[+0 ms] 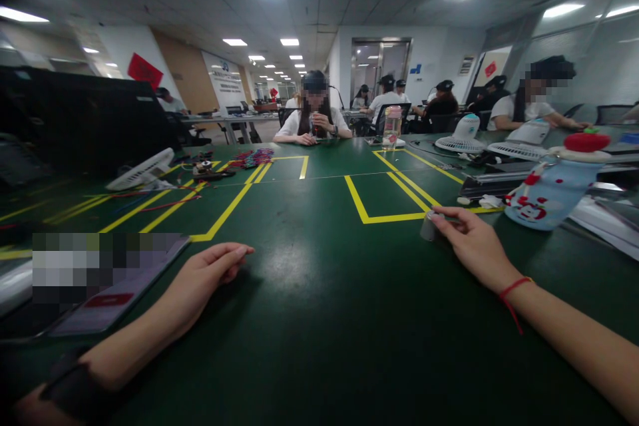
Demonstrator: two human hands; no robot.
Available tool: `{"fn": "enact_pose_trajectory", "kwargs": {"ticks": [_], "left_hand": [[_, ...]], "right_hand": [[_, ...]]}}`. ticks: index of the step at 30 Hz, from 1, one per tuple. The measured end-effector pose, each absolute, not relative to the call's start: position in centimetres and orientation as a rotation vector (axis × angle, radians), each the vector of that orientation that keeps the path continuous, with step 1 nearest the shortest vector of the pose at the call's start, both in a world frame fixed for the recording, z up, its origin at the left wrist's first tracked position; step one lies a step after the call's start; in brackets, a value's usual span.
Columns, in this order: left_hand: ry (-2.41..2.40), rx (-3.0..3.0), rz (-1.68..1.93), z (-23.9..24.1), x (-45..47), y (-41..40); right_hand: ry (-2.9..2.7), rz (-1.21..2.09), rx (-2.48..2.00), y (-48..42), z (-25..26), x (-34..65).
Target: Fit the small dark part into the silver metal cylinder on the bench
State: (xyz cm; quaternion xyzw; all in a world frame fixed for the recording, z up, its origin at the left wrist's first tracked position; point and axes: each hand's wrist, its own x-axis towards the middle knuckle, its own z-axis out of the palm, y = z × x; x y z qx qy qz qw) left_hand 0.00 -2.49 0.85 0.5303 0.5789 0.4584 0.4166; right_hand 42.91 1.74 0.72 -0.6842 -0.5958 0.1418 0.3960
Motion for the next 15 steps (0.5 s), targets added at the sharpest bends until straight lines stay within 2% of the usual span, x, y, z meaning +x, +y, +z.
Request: {"fn": "enact_pose_trajectory", "kwargs": {"ticks": [8, 15], "left_hand": [[1.466, 1.339, 1.13, 0.8, -0.1, -2.5], [1.454, 1.327, 1.119, 0.4, -0.3, -2.2]], "right_hand": [[-1.124, 0.793, -1.429, 3.9, -0.1, 43.4], [-1.358, 0.447, -1.53, 3.9, -0.9, 43.7]]}}
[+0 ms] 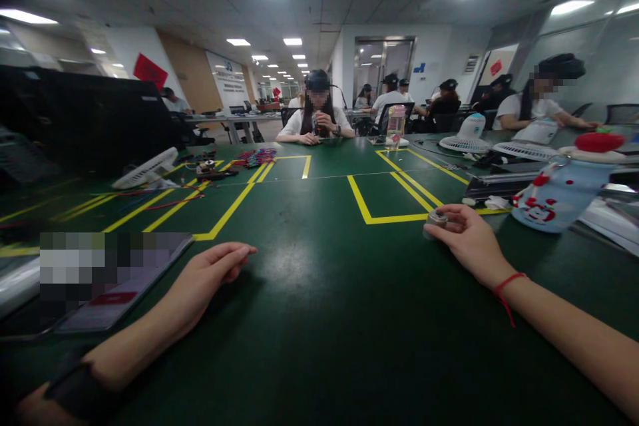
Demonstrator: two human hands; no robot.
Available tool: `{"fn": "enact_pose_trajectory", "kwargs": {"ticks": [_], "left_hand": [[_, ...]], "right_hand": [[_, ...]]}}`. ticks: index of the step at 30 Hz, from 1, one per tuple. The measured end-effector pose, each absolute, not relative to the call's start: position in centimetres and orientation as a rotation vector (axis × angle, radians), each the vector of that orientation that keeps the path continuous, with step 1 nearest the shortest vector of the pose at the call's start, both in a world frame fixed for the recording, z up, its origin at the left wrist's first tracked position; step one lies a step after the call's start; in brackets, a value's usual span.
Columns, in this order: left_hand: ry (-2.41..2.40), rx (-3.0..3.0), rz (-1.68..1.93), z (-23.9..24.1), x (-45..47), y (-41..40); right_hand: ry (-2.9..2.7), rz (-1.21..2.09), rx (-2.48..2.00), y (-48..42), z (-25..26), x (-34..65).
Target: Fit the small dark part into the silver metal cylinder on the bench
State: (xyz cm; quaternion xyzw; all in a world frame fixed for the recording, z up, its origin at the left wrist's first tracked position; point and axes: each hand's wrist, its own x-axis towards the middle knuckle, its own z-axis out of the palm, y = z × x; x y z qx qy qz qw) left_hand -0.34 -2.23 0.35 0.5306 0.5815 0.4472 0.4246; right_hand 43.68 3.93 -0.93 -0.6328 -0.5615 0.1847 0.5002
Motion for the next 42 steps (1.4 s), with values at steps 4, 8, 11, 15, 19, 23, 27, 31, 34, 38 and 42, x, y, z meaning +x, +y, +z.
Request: {"fn": "enact_pose_trajectory", "kwargs": {"ticks": [4, 8, 11, 15, 19, 23, 27, 31, 34, 38, 42], "left_hand": [[1.473, 1.351, 1.108, 0.3, -0.3, -2.2], [1.505, 1.397, 1.078, 0.6, 0.2, -2.2], [1.547, 1.451, 1.023, 1.0, 0.6, -2.3], [1.583, 1.51, 0.972, 1.3, 0.9, -2.5], [1.531, 1.584, 0.986, 1.2, 1.5, -2.7], [1.301, 1.848, 0.976, 1.9, 3.6, -3.3], [1.13, 2.034, 0.93, 3.0, 5.9, -3.4], [1.126, 2.041, 1.008, 3.4, 6.5, -3.1], [1.16, 1.972, 1.101, 3.3, 6.2, -3.0], [1.211, 1.969, 1.0, 2.7, 5.9, -2.9], [1.263, 2.063, 0.82, 1.6, 5.9, -2.6]], "right_hand": [[-1.556, 0.301, -1.525, 3.2, -0.1, 41.3], [-1.778, 0.557, -1.198, 1.1, 1.0, 34.7], [-1.877, 0.822, -0.984, -1.0, 1.4, 29.6], [-2.01, 0.913, -0.952, -3.0, 1.2, 26.2], [-2.086, 0.874, -0.97, -3.2, 0.9, 25.7], [-2.017, 0.968, -0.921, -2.9, 0.5, 25.3], [-1.893, 1.134, -0.847, -3.0, 0.3, 24.9], [-1.913, 1.167, -0.86, -3.0, 0.5, 25.0], [-1.99, 1.03, -0.909, -3.0, 0.7, 25.2], [-2.024, 0.874, -1.016, -3.2, 1.0, 25.8], [-1.989, 0.903, -1.079, -3.5, 1.2, 26.5]]}}
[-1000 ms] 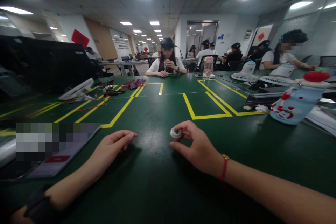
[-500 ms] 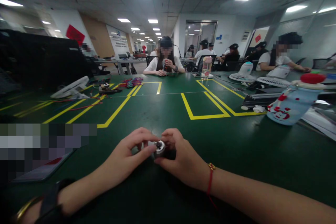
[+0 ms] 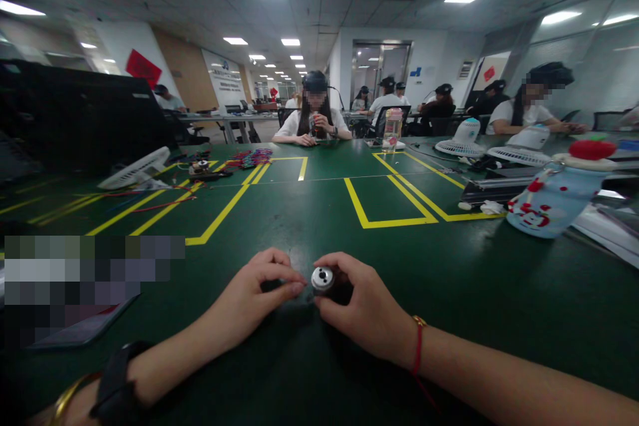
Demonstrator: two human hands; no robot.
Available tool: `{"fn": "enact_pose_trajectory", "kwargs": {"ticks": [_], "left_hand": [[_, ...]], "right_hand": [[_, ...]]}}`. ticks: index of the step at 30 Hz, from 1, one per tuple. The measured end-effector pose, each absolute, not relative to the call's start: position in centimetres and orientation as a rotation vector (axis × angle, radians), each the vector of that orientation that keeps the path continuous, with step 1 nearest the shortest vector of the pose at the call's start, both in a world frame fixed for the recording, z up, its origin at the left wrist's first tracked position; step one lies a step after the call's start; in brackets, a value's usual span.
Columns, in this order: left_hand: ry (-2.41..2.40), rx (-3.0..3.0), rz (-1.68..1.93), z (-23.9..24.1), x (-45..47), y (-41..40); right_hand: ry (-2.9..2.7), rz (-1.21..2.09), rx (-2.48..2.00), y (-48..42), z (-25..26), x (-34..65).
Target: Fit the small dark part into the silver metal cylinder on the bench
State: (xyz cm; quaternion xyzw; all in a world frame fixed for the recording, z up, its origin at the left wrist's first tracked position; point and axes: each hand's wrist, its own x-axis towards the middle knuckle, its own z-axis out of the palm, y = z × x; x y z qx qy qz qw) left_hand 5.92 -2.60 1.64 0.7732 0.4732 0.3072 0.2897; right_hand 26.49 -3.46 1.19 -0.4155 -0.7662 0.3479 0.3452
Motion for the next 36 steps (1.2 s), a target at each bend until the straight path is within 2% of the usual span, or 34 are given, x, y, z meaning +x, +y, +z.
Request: {"fn": "enact_pose_trajectory", "kwargs": {"ticks": [17, 30, 36], "left_hand": [[1.005, 2.224, 0.491, 2.7, 3.5, -3.0], [1.155, 2.207, 0.682, 1.1, 5.5, -2.7], [1.279, 1.854, 0.837, 1.2, 2.5, -1.6]], "right_hand": [[-2.027, 0.873, -1.042, -3.5, 1.0, 26.8], [-2.093, 0.774, -1.044, -3.7, 0.9, 26.8], [-1.891, 0.456, -1.25, -0.4, 1.8, 30.5]]}}
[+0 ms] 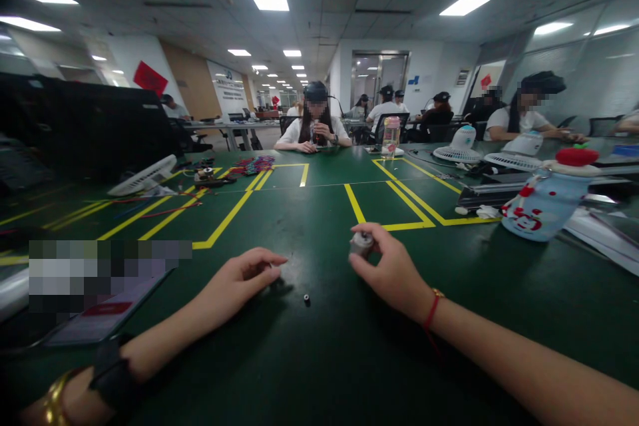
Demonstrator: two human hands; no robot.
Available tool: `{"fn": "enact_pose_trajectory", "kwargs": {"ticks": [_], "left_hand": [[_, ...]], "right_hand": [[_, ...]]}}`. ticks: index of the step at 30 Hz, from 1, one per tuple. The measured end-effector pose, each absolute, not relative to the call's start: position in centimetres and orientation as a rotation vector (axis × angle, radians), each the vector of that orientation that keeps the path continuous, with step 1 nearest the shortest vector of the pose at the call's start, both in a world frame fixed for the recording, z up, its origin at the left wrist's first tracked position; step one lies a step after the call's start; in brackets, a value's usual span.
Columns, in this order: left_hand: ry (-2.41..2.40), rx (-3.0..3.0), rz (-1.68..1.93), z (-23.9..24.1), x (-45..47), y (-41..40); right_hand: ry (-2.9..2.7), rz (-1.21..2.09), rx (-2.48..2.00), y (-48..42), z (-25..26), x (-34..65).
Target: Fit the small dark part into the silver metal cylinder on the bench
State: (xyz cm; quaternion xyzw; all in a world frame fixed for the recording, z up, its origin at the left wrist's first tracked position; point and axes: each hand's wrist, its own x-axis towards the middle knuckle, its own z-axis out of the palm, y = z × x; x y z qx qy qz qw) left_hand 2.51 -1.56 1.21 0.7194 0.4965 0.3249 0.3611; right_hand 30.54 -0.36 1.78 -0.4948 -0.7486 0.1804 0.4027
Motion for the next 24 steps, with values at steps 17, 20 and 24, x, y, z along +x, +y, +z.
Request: {"fn": "enact_pose_trajectory", "kwargs": {"ticks": [17, 20, 24], "left_hand": [[1.188, 1.291, 1.15, 0.3, 1.3, -1.5], [1.171, 1.292, 1.135, 0.3, 1.3, -1.5], [1.174, 1.299, 1.148, 0.3, 1.5, -1.4]], "right_hand": [[-1.435, -0.114, -1.983, 7.8, -0.6, 45.6], [-1.418, -0.148, -2.005, 7.6, -0.1, 46.5], [-1.431, -0.423, -1.934, 6.4, 0.8, 43.7]]}}
